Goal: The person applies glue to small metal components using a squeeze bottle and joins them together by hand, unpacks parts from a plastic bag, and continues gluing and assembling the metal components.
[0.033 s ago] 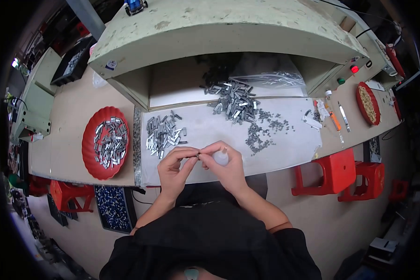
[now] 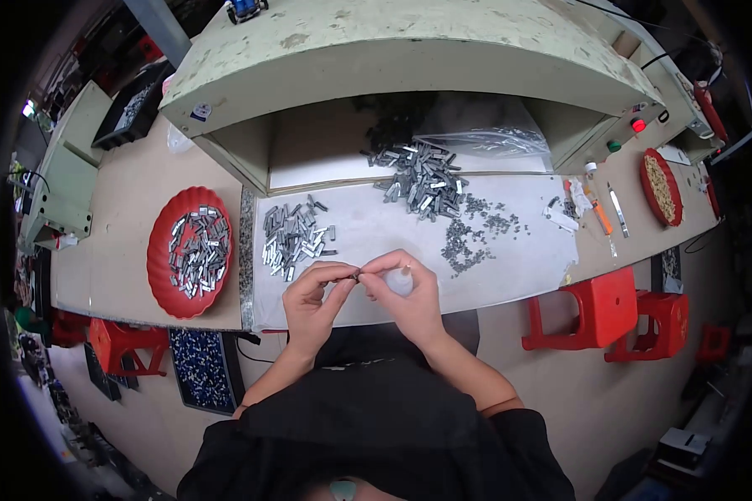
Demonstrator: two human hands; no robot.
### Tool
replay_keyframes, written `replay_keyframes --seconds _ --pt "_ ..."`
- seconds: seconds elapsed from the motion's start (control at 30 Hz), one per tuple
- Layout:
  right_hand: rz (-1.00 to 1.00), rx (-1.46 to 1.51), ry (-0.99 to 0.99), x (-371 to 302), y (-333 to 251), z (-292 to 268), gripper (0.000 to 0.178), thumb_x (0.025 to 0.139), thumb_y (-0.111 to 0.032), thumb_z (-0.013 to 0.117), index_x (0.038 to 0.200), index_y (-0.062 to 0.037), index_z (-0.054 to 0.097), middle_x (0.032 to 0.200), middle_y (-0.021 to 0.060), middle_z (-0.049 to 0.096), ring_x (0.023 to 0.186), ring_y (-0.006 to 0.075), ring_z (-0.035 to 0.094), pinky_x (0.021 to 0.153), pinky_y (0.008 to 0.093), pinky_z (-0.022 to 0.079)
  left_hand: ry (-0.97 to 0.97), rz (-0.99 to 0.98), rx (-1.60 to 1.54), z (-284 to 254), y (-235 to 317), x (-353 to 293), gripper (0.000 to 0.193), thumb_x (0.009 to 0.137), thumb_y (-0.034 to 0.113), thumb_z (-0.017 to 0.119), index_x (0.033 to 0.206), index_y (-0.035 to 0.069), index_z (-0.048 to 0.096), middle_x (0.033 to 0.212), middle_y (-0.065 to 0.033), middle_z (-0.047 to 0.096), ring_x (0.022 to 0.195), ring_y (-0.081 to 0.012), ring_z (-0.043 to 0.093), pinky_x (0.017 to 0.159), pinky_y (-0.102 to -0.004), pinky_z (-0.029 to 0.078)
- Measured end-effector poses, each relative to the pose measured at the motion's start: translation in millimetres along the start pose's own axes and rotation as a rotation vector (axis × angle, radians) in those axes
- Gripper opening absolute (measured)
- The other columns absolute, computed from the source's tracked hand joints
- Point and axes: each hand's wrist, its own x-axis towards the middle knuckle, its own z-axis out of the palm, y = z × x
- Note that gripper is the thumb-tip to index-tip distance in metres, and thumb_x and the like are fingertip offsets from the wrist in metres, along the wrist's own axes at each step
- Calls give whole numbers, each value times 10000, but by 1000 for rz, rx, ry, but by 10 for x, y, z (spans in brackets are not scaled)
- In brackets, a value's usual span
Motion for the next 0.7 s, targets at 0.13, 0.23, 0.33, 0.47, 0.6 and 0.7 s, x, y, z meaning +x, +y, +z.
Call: replay_keyframes --seconds 0.13,0.23,0.33,0.47,0.6,0.7 --pt "-88 -105 -22 -25 1 -46 68 753 13 603 806 -6 564 783 28 569 685 75 519 619 196 414 11 -81 -22 -8 2 -70 161 728 -19 610 887 2 628 852 -96 620 777 -143 585 685 -234 455" --pt "-146 -206 -46 -27 6 -22 68 749 18 600 799 -8 562 773 28 561 710 78 515 635 199 402 36 -99 -46 5 -6 -85 172 726 -26 610 894 6 631 847 -92 619 776 -142 584 686 -234 456" --pt "-202 -276 -39 -40 20 -4 73 743 22 600 797 -8 561 768 32 554 715 81 515 640 206 404 47 -46 -54 18 -19 -102 175 720 -36 613 888 9 635 845 -91 618 775 -146 585 681 -233 458" --pt "-192 -287 -33 -58 14 10 69 743 22 597 793 -7 559 765 30 554 708 77 514 639 203 404 50 -16 -1 15 -14 -104 173 709 -41 621 873 9 638 844 -89 617 772 -155 589 673 -235 461" --pt "-174 -293 -21 -51 29 12 58 748 13 593 789 -8 557 762 26 553 706 72 512 636 195 400 46 106 138 3 16 -79 186 695 -68 621 864 6 637 839 -97 611 769 -163 586 660 -233 466" --pt "-182 -306 -8 -46 27 22 53 749 6 594 785 -9 558 750 22 555 695 65 510 626 191 399 38 173 226 -3 46 -58 192 684 -93 616 852 -1 636 827 -98 607 762 -165 585 647 -229 466"
